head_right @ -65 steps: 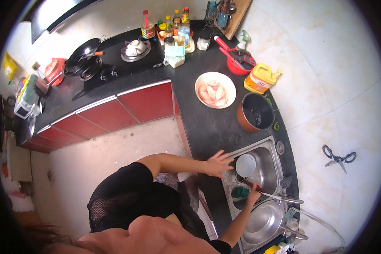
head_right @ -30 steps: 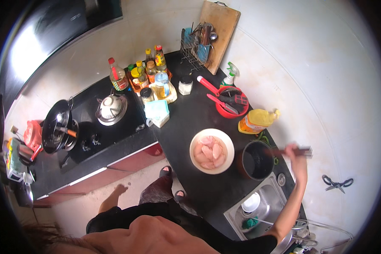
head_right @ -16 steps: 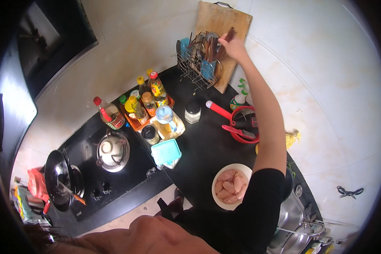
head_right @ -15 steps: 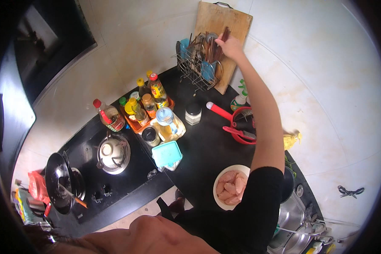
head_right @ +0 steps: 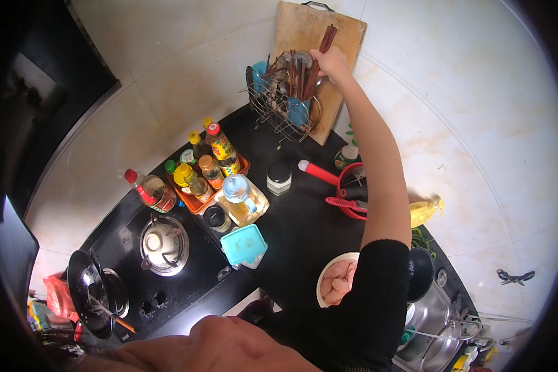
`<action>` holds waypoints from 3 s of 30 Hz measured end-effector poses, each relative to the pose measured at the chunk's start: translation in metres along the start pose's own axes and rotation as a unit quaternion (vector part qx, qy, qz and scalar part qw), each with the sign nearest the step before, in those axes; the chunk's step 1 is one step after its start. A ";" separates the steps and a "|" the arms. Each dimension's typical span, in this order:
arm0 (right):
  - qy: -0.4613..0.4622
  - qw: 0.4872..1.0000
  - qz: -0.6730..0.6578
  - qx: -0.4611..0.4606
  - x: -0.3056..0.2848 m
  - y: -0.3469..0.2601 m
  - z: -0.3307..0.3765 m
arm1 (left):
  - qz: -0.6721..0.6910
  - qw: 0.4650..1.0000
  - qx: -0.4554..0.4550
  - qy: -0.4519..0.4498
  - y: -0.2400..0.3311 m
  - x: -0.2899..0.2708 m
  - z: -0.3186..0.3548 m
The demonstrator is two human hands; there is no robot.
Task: The person washes chopsticks, a bowl, and a pan in a double sink using a sponge and water, then places them into a drying rack.
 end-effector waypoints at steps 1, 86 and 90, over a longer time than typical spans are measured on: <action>-0.005 1.000 -0.027 -0.004 0.003 -0.002 -0.002 | -0.121 0.988 0.086 -0.036 -0.002 0.007 -0.007; 0.341 0.592 -0.599 0.417 -0.435 0.660 0.808 | -0.089 0.861 0.497 -0.064 0.245 0.229 0.357; 0.268 0.795 -0.060 0.541 -0.375 0.697 0.816 | -0.146 0.824 0.547 -0.020 0.243 0.265 0.420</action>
Point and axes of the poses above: each hand's wrist, its own z-axis away from the middle knuckle, its own x-axis out of the palm, y = z × x, the point moved 1 cm from there along -z, towards the middle knuckle, and after that the axes turned 3 degrees about x, right-handed, at the moved point
